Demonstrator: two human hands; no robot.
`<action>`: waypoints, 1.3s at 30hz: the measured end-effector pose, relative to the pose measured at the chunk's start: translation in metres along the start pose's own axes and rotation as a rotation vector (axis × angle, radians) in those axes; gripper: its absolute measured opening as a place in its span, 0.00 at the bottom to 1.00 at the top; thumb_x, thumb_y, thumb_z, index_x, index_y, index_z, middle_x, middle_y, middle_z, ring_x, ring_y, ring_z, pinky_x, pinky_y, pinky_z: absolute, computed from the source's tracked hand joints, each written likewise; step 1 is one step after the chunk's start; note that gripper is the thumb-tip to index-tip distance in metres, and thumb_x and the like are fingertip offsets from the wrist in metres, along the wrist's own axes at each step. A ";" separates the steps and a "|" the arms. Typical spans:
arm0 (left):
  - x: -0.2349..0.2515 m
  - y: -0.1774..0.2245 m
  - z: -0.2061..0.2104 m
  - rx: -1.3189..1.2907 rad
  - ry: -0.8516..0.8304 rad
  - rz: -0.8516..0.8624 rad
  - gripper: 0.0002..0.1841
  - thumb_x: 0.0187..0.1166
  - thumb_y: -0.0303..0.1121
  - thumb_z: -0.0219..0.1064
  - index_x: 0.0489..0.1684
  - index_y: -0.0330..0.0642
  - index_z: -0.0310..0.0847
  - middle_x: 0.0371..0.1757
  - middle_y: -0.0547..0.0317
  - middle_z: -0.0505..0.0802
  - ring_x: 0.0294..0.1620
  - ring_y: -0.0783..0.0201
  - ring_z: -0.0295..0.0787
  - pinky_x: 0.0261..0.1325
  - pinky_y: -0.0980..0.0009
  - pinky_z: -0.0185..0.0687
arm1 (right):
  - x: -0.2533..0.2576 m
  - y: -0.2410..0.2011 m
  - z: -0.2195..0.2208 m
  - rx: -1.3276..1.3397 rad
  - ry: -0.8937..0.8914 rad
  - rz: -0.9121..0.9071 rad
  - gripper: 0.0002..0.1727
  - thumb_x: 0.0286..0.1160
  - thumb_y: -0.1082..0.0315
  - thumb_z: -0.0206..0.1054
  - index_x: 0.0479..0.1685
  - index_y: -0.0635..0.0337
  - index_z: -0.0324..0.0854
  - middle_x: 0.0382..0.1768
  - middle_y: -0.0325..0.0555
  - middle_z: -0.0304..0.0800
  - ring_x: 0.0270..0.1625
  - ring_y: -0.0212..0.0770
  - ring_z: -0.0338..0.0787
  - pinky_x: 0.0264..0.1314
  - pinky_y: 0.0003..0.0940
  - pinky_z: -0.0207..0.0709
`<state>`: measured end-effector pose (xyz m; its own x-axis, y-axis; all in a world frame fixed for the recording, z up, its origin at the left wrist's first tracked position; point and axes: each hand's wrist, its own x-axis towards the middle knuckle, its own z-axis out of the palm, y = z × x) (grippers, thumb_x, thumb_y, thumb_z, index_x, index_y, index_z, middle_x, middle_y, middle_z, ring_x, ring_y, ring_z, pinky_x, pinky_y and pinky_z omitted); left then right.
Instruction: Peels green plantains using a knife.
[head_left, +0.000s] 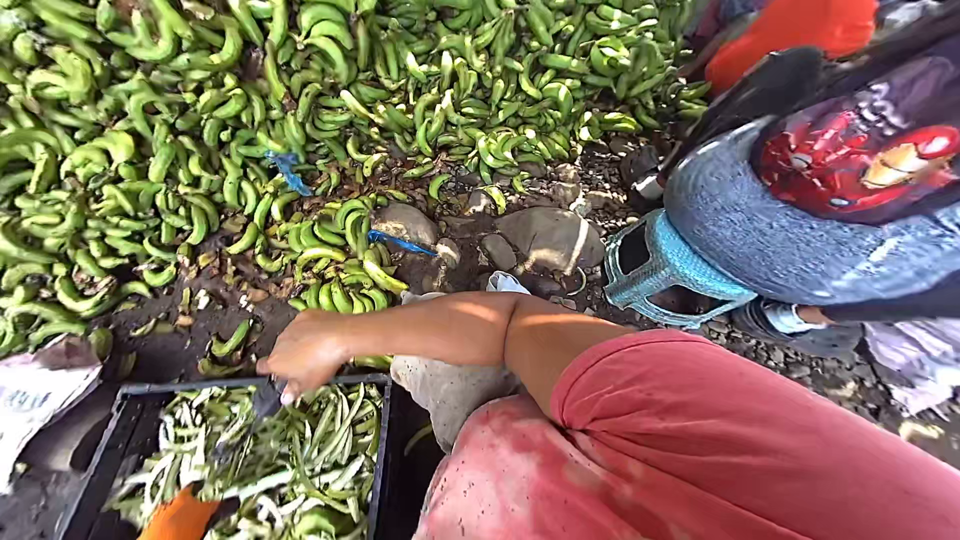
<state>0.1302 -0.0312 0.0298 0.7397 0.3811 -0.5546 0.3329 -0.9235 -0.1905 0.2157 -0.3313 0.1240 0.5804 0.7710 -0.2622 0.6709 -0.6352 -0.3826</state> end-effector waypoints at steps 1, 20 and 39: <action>0.016 -0.010 0.014 -0.009 0.008 0.053 0.27 0.78 0.46 0.68 0.71 0.36 0.81 0.69 0.27 0.85 0.72 0.27 0.80 0.71 0.26 0.70 | 0.002 0.002 -0.001 0.017 -0.011 0.021 0.30 0.83 0.48 0.68 0.77 0.57 0.76 0.57 0.57 0.91 0.63 0.60 0.88 0.61 0.66 0.76; 0.009 0.040 0.195 -0.794 -0.222 -0.492 0.50 0.71 0.59 0.71 0.89 0.34 0.56 0.84 0.20 0.66 0.81 0.26 0.68 0.75 0.29 0.68 | 0.022 0.011 -0.007 -0.140 -0.020 0.046 0.29 0.88 0.45 0.59 0.73 0.60 0.73 0.46 0.76 0.87 0.53 0.83 0.86 0.48 0.84 0.70; 0.015 -0.025 0.147 -1.706 0.008 -0.221 0.36 0.77 0.42 0.71 0.88 0.59 0.62 0.59 0.44 0.90 0.47 0.50 0.90 0.44 0.51 0.89 | 0.048 -0.017 -0.002 -0.184 -0.056 -0.030 0.29 0.89 0.44 0.58 0.69 0.62 0.73 0.45 0.74 0.87 0.54 0.81 0.86 0.50 0.81 0.71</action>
<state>0.0469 -0.0086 -0.0923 0.5990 0.4897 -0.6336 0.6141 0.2268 0.7559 0.2328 -0.2839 0.1193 0.5358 0.7876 -0.3042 0.7636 -0.6058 -0.2234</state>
